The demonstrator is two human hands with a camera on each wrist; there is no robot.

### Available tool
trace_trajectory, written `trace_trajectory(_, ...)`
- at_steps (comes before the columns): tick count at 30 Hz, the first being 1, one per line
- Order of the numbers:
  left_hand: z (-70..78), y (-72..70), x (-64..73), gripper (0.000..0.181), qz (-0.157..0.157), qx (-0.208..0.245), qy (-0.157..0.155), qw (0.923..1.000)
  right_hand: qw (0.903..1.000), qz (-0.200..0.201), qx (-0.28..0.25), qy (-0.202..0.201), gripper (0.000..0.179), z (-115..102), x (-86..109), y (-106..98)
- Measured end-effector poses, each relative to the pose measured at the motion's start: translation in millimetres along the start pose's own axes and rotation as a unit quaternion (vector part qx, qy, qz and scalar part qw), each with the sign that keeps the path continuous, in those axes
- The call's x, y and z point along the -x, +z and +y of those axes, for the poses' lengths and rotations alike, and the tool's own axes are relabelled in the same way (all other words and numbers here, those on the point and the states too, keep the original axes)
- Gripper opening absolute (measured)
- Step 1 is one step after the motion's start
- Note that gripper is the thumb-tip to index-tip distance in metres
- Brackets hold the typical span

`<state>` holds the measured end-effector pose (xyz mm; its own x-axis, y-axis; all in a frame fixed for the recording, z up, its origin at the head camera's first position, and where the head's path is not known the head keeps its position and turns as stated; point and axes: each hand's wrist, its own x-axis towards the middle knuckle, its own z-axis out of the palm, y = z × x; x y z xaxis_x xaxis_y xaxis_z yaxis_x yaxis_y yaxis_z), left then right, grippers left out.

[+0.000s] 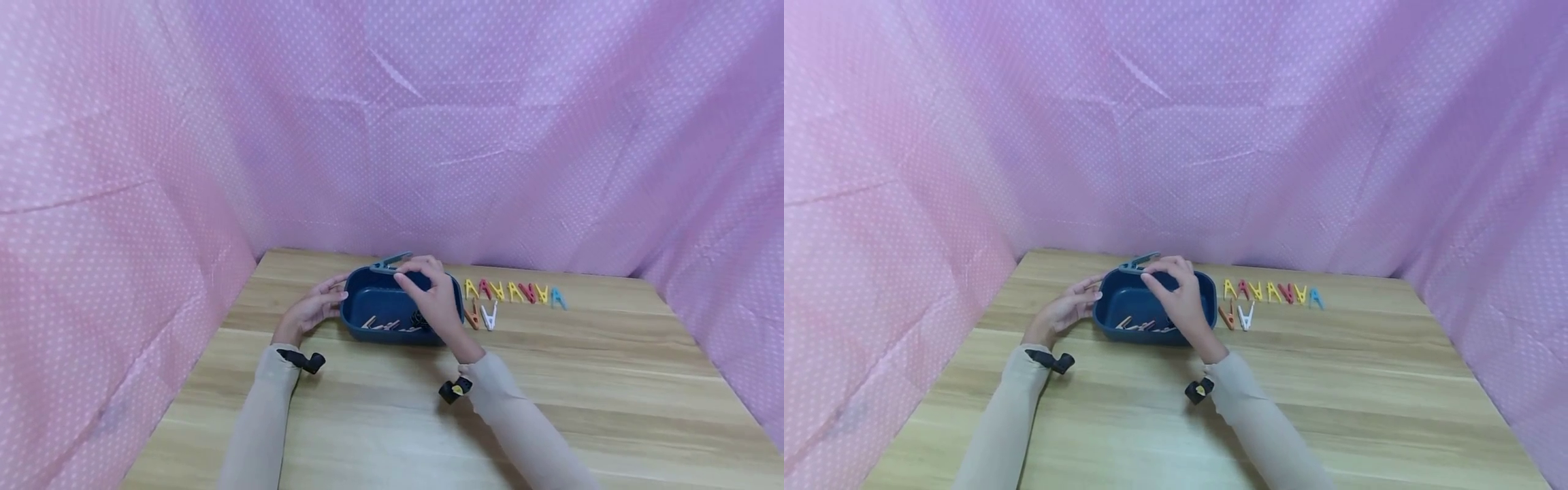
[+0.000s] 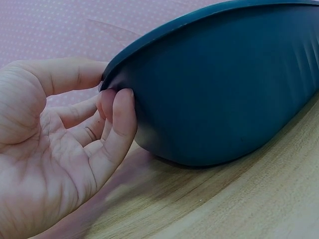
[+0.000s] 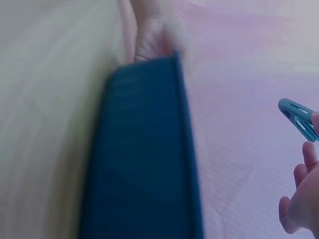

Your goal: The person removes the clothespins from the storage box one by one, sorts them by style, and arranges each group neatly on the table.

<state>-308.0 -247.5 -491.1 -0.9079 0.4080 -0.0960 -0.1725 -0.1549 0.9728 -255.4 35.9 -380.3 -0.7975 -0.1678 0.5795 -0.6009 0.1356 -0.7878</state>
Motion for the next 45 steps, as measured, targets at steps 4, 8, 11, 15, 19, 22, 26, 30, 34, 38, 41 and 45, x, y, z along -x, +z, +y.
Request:
trace_trajectory(4,-2.7,-1.0,1.8,0.061,0.003,0.004,-0.003,1.0,0.9998,0.01,-0.013,0.007,0.01,-1.4,0.1,-15.0)
trace_trajectory(8,-3.6,-4.4,-1.1,0.06,0.003,0.003,0.002,1.0,0.9986,0.019,-0.036,0.032,0.011,18.9,-1.4,-29.9)
trace_trajectory(11,-3.4,-5.4,-3.3,0.058,0.006,0.001,0.003,1.0,0.9975,0.025,-0.046,0.046,0.011,32.6,-1.2,-42.2)
trace_trajectory(15,-3.1,-4.7,-3.9,0.06,0.004,-0.006,-0.003,1.0,0.9971,0.023,-0.057,0.046,0.012,41.3,0.2,-61.1)
trace_trajectory(19,-1.9,-4.8,-4.6,0.06,0.002,-0.006,0.002,1.0,0.9963,0.0,-0.074,0.046,0.012,49.8,-2.2,-81.8)
trace_trajectory(22,-1.3,-4.7,-5.5,0.059,0.001,0.001,0.007,1.0,0.9953,-0.035,-0.069,0.058,0.013,55.2,-4.4,-101.3)
trace_trajectory(26,-2.1,-5.8,-5.9,0.06,-0.002,0.009,0.006,0.9999,0.9912,-0.074,-0.055,0.095,0.014,64.7,-4.7,-128.1)
trace_trajectory(30,-2.6,-6.5,-4.8,0.06,0.001,0.008,0.003,1.0,0.9854,-0.103,-0.039,0.13,0.014,78.5,-3.0,-152.0)
trace_trajectory(34,-1.1,-6.5,-4.2,0.06,0.001,0.009,0.004,0.9999,0.9802,-0.128,0.006,0.15,0.012,93.0,0.1,-174.7)
trace_trajectory(38,0.6,-4.7,-4.6,0.061,-0.004,0.014,0.001,0.9999,0.9723,-0.152,0.043,0.172,0.014,104.4,3.7,-196.0)
trace_trajectory(41,0.9,-3.6,-5.4,0.06,-0.005,0.013,-0.004,0.9999,0.962,-0.179,0.078,0.19,0.015,109.0,6.4,-210.7)
trace_trajectory(45,0.8,-3.9,-7.5,0.061,-0.01,0.013,-0.005,0.9999,0.9461,-0.211,0.125,0.211,0.012,116.0,9.5,-227.7)
